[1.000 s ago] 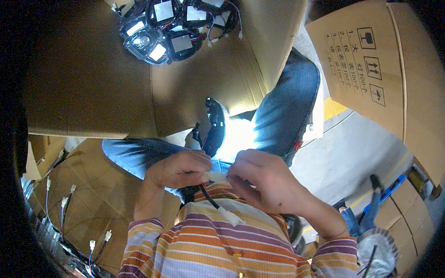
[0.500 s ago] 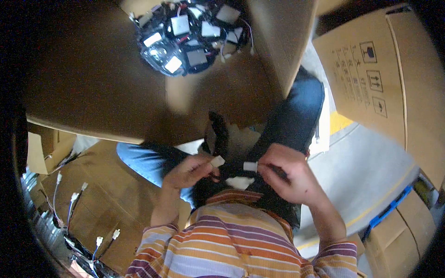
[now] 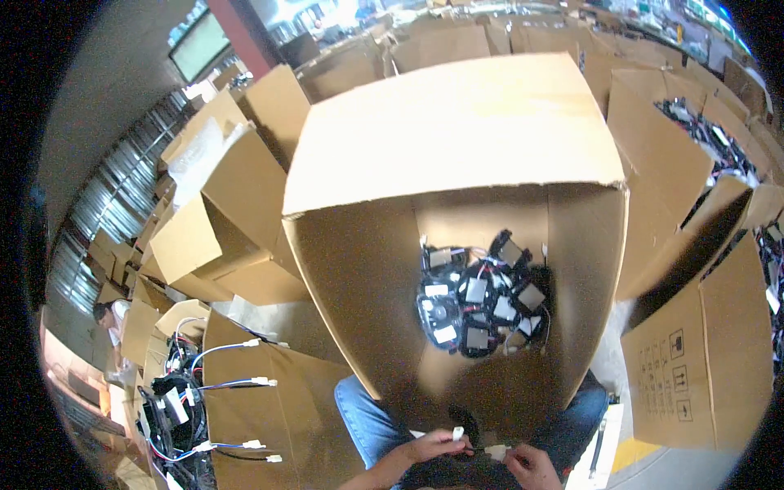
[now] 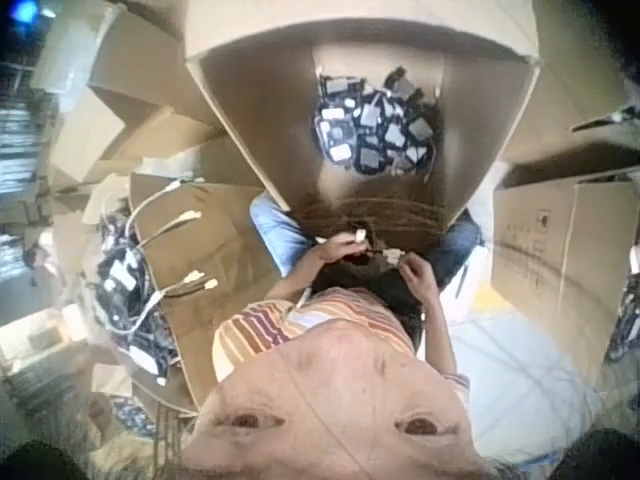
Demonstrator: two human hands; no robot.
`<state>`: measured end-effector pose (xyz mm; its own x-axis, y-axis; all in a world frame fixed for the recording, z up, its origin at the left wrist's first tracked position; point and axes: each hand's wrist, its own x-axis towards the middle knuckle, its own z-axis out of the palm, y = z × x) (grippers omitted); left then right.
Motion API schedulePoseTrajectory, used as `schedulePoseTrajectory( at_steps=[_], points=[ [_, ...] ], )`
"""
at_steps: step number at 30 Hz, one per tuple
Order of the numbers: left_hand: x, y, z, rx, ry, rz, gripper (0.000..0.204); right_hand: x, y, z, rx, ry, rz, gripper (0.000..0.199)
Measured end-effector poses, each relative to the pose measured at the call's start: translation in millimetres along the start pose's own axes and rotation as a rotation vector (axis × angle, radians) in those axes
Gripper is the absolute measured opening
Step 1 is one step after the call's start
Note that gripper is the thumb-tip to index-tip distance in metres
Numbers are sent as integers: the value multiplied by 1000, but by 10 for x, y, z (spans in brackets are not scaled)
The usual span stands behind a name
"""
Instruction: The person sorts headlight components by hand, placing headlights, wiring harnesses, and plastic covers into separate cardboard boxes.
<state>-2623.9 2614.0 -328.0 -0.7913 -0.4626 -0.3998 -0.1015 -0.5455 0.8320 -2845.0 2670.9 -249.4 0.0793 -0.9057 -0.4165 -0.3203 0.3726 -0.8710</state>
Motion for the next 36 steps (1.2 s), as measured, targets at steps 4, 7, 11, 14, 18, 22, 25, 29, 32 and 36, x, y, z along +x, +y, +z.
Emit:
schedulePoseTrajectory(
  at_steps=[4,7,11,14,18,22,25,29,32,36],
  points=[
    [30,13,3,-43,1,37,27,-21,-74,-13,91,-16,-48,11],
    [30,156,11,-101,11,38,26,-6,-68,-5,86,2,-153,10],
    [78,50,-49,-358,62,-19,25,1,-136,-24,130,-9,-122,9],
    [99,44,-100,-209,35,-19,24,20,-67,5,125,5,-128,10],
    [131,13,-69,-270,51,-21,24,88,99,36,156,16,-172,9],
    [164,-37,-69,-208,103,12,24,122,133,33,170,13,-147,9],
    [202,-36,-108,-257,80,6,24,115,38,-12,151,0,-134,10],
    [227,57,-70,-332,161,-65,24,170,106,-45,69,11,-143,11],
    [257,43,-111,-307,71,-42,24,183,93,-96,102,26,-53,15],
    [294,22,-18,-367,246,-42,24,223,166,-219,12,73,-9,20]
  ],
)
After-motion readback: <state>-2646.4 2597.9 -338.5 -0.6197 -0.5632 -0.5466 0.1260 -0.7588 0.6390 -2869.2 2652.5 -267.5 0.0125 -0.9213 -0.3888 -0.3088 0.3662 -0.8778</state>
